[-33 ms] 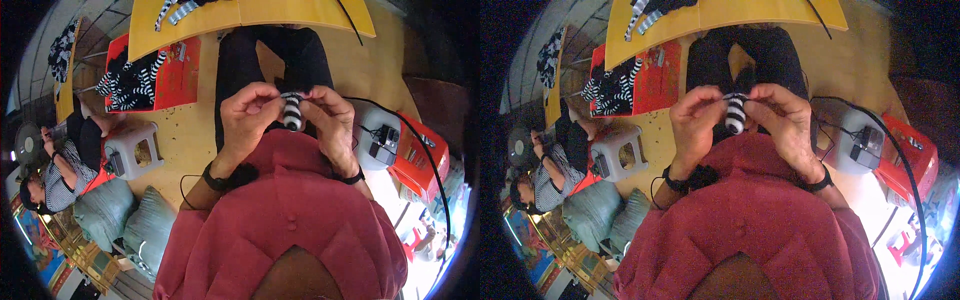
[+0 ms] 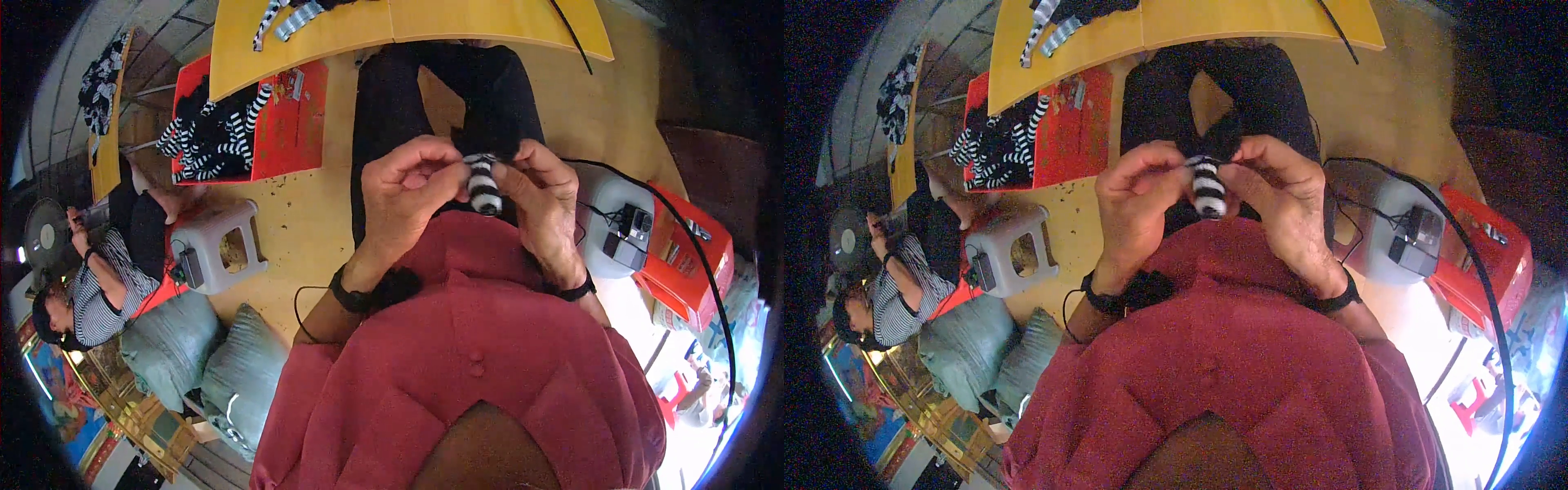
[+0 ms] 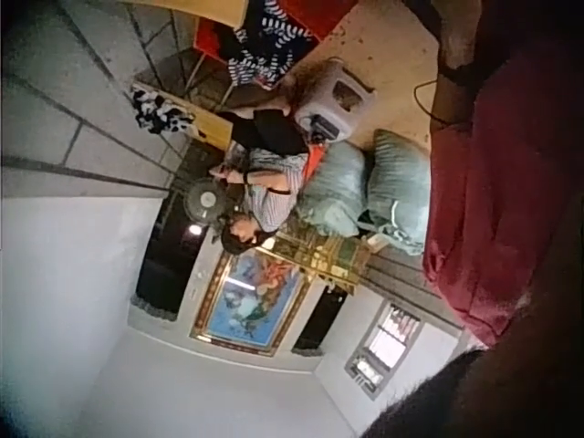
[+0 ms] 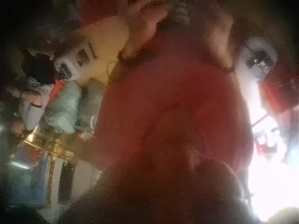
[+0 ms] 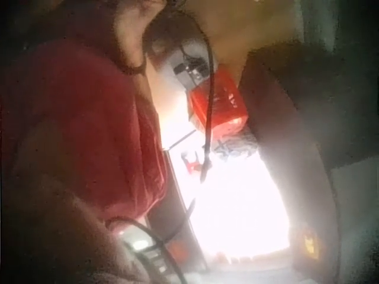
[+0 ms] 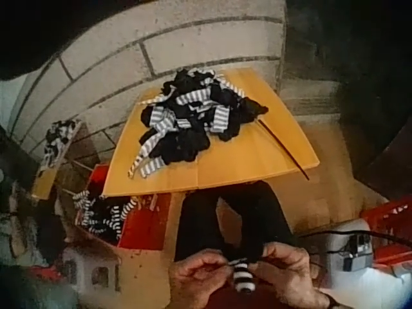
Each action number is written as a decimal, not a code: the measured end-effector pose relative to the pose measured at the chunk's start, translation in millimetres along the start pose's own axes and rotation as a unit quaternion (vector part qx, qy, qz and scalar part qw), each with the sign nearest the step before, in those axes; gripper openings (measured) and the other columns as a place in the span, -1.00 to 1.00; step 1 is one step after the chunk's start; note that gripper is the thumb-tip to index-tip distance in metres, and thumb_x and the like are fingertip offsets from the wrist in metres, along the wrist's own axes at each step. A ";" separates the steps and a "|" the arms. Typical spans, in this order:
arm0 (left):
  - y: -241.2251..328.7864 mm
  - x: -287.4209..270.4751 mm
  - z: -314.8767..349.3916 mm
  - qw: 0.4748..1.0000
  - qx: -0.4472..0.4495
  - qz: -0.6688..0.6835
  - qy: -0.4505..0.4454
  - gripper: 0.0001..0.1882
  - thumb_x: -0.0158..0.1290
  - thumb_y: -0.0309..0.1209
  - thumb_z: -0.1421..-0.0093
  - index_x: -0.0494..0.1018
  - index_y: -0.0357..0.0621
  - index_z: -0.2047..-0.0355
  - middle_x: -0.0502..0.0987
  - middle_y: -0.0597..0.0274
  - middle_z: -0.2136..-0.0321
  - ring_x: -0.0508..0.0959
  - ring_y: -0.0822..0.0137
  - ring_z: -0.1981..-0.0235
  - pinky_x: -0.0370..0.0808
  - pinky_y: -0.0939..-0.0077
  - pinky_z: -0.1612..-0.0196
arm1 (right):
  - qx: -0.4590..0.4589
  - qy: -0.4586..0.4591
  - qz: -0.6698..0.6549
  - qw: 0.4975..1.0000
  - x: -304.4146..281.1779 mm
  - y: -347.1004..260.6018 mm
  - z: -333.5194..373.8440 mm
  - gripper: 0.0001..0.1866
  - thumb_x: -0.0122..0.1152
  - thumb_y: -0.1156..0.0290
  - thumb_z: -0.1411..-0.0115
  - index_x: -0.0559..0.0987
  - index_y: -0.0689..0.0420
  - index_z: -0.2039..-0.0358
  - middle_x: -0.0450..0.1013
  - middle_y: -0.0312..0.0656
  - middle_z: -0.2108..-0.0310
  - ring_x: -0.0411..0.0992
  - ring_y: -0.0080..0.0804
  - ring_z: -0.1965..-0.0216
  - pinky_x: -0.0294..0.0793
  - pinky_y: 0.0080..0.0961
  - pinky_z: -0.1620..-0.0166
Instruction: A worker is using a metal rod to turn fabric tubes or socks right-side out in a manufacturing setting.
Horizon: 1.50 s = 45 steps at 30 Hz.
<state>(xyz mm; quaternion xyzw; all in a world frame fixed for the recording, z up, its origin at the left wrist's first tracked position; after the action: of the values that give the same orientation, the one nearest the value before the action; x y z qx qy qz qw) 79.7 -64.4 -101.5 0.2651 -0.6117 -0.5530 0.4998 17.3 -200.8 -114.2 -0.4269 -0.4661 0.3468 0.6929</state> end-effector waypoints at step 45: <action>12.4 7.9 -3.0 0.972 0.159 -0.172 -0.026 -0.94 0.06 -0.65 0.05 0.40 -0.29 0.53 0.45 0.29 0.50 0.38 0.55 0.57 0.29 0.73 0.54 | -0.036 0.079 0.158 0.984 -6.6 -4.6 6.6 -0.93 0.09 0.60 -0.05 0.47 0.26 0.40 0.41 -0.32 0.62 0.36 -0.65 0.60 0.36 -0.67 0.52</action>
<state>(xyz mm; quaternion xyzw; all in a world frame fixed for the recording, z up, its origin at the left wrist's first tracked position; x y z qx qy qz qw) 82.4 -69.5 -87.6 0.4278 -0.6495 -0.5331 0.3330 9.2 -206.7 -111.0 -0.5462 -0.3491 0.4001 0.6478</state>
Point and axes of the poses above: each hand's wrist, its own z-axis away from the middle knuckle, its own x-axis out of the palm, y = z × x, the point moved 8 cm from there along -z, towards the middle knuckle
